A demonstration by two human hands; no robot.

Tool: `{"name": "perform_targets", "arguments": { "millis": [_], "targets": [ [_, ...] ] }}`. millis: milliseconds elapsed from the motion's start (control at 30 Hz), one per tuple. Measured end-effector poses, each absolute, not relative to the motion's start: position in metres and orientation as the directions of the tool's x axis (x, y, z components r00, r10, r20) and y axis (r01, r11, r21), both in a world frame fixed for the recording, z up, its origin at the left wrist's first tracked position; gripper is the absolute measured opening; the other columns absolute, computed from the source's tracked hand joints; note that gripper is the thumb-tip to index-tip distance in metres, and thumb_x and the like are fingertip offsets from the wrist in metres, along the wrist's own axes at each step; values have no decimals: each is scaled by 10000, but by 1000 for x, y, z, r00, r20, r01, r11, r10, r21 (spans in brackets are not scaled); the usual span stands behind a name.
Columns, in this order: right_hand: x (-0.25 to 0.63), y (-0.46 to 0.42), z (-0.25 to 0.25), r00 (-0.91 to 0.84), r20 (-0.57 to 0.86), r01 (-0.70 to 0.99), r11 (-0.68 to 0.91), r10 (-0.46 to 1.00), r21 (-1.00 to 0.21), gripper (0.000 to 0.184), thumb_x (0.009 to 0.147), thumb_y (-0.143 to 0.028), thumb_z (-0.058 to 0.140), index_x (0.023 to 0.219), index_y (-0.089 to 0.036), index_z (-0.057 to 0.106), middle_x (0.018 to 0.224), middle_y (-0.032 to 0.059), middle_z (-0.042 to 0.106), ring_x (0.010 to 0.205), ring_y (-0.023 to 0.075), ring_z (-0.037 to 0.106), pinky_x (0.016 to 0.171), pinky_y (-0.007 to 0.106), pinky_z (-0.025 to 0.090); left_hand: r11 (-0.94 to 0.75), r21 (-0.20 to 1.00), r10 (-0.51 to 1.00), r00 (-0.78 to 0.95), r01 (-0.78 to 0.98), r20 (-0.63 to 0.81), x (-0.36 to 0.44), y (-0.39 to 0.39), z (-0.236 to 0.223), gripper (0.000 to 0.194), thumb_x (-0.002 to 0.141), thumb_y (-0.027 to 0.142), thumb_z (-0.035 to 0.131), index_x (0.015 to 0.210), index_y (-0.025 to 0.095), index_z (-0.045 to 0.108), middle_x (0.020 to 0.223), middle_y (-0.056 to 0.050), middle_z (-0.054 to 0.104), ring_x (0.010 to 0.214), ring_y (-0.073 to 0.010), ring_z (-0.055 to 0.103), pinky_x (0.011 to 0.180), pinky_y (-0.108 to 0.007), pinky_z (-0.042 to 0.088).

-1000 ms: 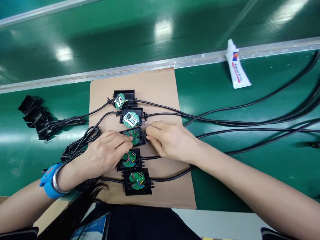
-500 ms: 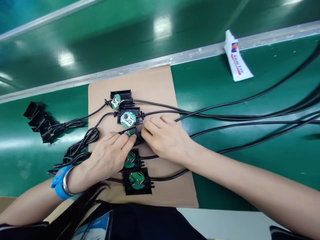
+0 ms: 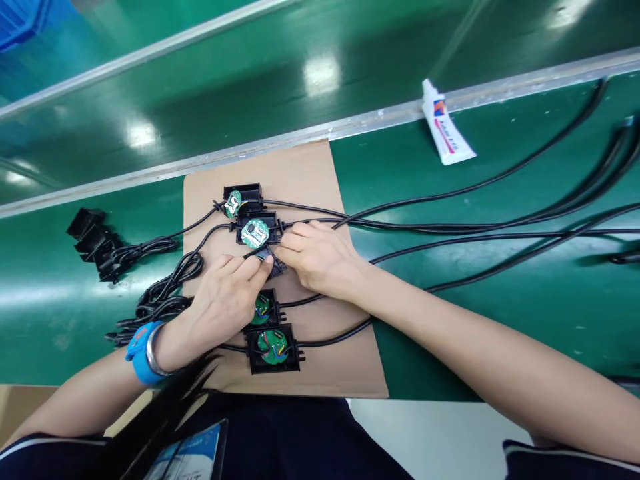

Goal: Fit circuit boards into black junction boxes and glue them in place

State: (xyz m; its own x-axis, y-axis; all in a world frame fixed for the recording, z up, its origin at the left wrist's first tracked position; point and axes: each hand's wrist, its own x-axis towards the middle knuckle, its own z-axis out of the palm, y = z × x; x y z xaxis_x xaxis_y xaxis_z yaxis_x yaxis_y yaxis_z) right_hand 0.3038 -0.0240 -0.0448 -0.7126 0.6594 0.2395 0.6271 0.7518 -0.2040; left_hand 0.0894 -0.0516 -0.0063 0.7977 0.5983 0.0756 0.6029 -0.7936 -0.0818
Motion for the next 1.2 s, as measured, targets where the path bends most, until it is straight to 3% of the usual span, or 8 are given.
{"name": "perform_targets", "arguments": {
  "millis": [100, 267, 400, 533, 833, 933, 1033, 1200],
  "targets": [
    [305, -33, -40, -726, 260, 606, 771, 637, -198, 327, 933, -82, 396, 934, -126, 720, 801, 79, 641, 788, 191, 509, 722, 314, 390, -790, -24, 612, 791, 612, 20, 81, -58, -1, 396, 930, 65, 410, 1290, 88, 574, 904, -57, 652, 784, -191, 571, 705, -357, 408],
    [305, -54, -21, -693, 297, 618, 754, 657, -224, 288, 951, -138, 447, 888, -132, 728, 760, 71, 607, 744, 187, 490, 702, 321, 396, -686, 273, 718, 689, 674, 101, 53, -58, 16, 350, 914, 81, 484, 1207, 185, 644, 1029, -45, 727, 993, -192, 632, 881, -375, 431],
    [282, -67, -8, -646, 374, 635, 740, 665, -221, 260, 940, -148, 478, 971, -79, 726, 790, 98, 593, 784, 207, 480, 713, 334, 415, -543, 381, 809, 588, 749, -2, 37, -43, 16, 135, 891, 198, 590, 934, 189, 717, 910, -40, 748, 891, -215, 669, 815, -379, 468],
    [249, -75, -7, -685, 274, 643, 737, 675, -208, 291, 951, -198, 486, 1024, -29, 712, 792, 119, 564, 775, 223, 444, 687, 344, 413, -523, 458, 789, 612, 719, -59, 36, -35, 6, 142, 884, 210, 590, 834, 186, 721, 862, -35, 737, 848, -208, 673, 810, -366, 500],
    [235, -71, -9, -721, 94, 626, 704, 686, -334, 250, 899, -143, 502, 719, -124, 674, 767, 108, 571, 800, 222, 474, 641, 345, 360, -622, 389, 725, 687, 680, -40, 34, -38, -2, 210, 939, 198, 510, 853, 166, 698, 832, -50, 670, 803, -194, 622, 780, -344, 502],
    [255, -57, -8, -686, 237, 550, 704, 687, -449, 286, 950, -183, 459, 844, -135, 720, 778, 86, 577, 776, 197, 478, 681, 330, 408, -624, 390, 751, 658, 677, 60, 33, -22, 0, 149, 911, 156, 522, 915, 171, 670, 878, -49, 657, 844, -186, 612, 778, -322, 506],
    [284, -35, -14, -518, 400, 617, 654, 756, -437, 265, 949, -176, 471, 1010, -163, 729, 860, 87, 640, 837, 204, 543, 773, 347, 452, -587, 302, 808, 568, 751, 159, 34, 3, -3, 185, 873, 140, 561, 1045, 149, 628, 985, -84, 630, 943, -216, 589, 839, -355, 508],
    [311, -3, -43, -431, 309, 784, 522, 848, -336, 201, 921, -235, 535, 1015, -164, 698, 952, 95, 705, 905, 256, 583, 859, 416, 484, -515, 217, 854, 518, 829, 51, 35, 28, -18, 155, 892, 244, 616, 999, 133, 637, 973, -107, 599, 950, -260, 577, 850, -408, 505]
  ]
}}
